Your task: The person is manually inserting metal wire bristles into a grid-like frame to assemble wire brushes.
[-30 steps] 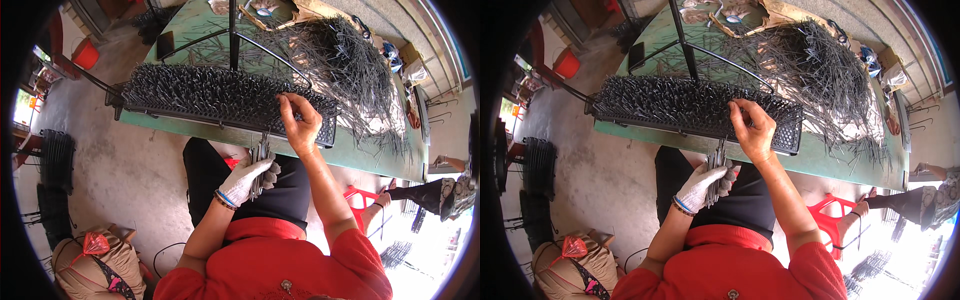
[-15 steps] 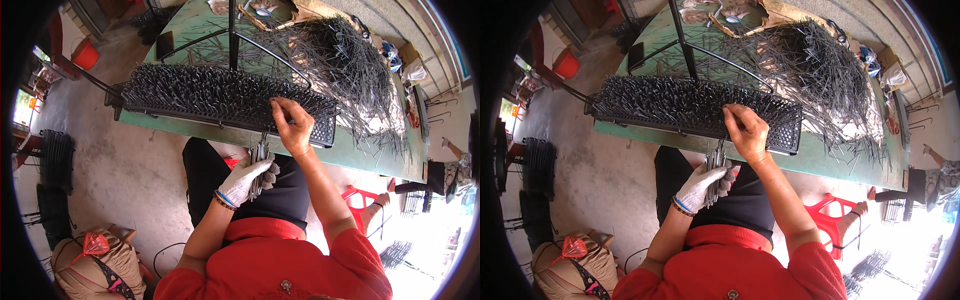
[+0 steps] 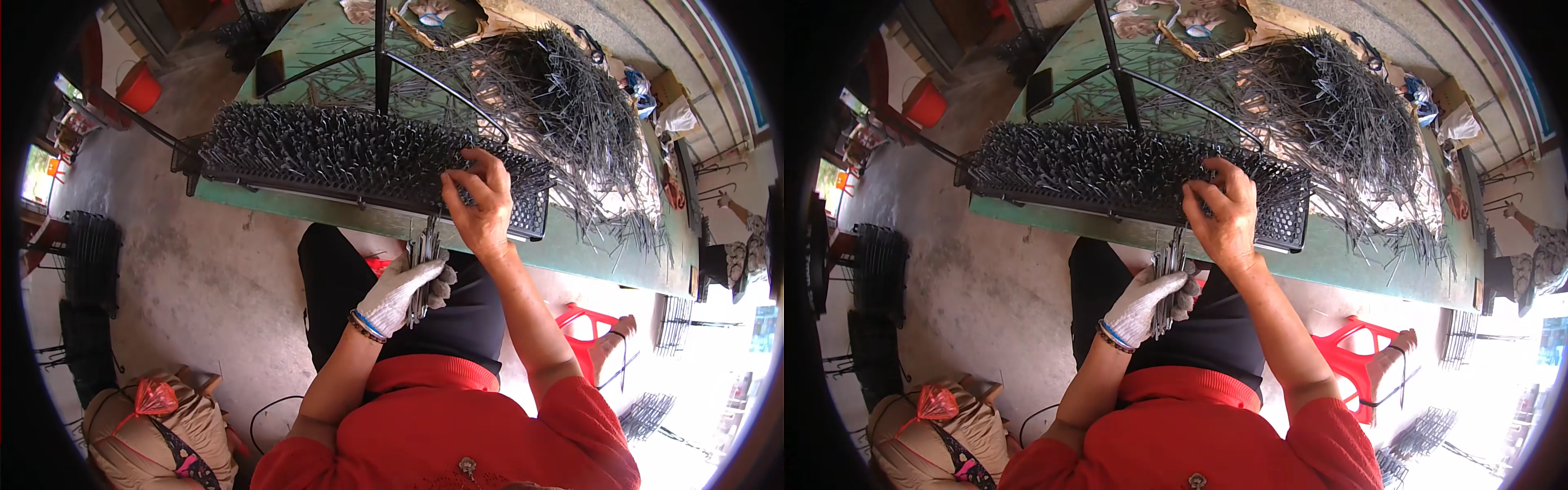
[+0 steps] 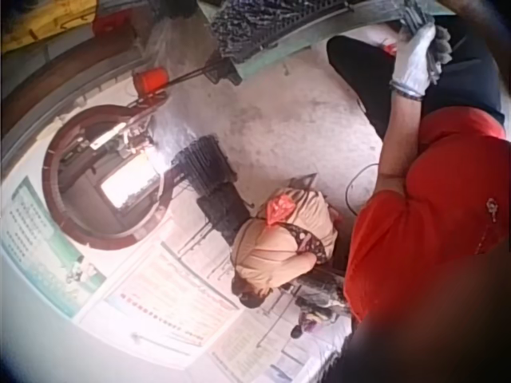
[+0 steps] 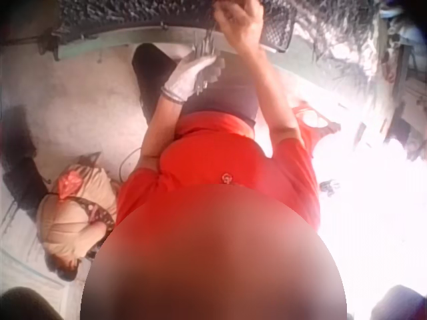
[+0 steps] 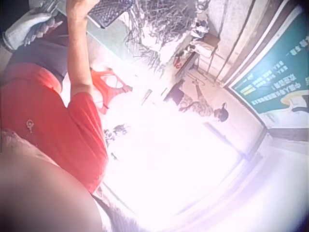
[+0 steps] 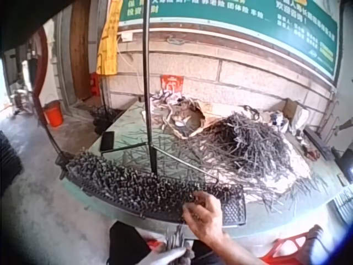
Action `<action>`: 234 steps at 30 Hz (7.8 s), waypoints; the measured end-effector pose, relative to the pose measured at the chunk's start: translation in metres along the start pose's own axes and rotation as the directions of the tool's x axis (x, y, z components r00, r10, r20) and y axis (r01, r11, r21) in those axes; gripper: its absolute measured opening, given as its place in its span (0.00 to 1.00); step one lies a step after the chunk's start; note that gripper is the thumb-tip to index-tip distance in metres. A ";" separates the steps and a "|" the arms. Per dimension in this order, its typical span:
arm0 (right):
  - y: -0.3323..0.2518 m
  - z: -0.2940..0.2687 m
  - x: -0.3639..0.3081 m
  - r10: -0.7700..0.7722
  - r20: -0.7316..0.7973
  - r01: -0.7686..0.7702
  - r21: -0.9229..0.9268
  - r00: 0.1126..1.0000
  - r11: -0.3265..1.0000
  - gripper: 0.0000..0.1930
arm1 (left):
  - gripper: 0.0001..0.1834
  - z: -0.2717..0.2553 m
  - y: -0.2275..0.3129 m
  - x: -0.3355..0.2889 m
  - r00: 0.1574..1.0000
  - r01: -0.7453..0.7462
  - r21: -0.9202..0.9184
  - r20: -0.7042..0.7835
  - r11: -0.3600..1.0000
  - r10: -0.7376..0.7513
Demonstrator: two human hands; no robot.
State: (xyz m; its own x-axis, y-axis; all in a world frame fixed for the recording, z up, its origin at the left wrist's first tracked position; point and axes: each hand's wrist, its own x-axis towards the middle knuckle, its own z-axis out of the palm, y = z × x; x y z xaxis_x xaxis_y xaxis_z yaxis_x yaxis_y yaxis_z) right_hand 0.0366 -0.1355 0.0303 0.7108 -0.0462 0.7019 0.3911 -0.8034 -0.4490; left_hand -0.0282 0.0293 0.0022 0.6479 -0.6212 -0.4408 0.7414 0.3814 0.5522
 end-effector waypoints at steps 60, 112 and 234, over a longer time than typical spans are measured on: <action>-0.014 -0.004 0.030 -0.133 0.148 0.107 0.168 0.980 0.980 0.12 | 0.09 -0.004 0.008 -0.007 0.998 0.041 0.009 -0.046 0.999 -0.041; -0.030 -0.020 0.030 0.419 0.506 -0.626 0.359 0.754 0.692 0.11 | 0.10 -0.008 0.018 -0.017 1.000 -0.021 0.051 0.011 0.998 0.020; -0.034 0.007 0.022 0.058 0.007 -0.058 0.283 0.998 0.957 0.06 | 0.11 -0.017 0.006 -0.017 0.998 -0.057 -0.028 -0.033 0.998 0.056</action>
State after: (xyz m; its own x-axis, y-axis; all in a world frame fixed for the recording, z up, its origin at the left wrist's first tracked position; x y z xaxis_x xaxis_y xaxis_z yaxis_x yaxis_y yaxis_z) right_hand 0.0425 -0.1051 0.0573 0.7363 -0.0891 0.6708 0.4988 -0.5984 -0.6270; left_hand -0.0319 0.0535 0.0013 0.6940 -0.5761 -0.4318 0.7076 0.4352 0.5567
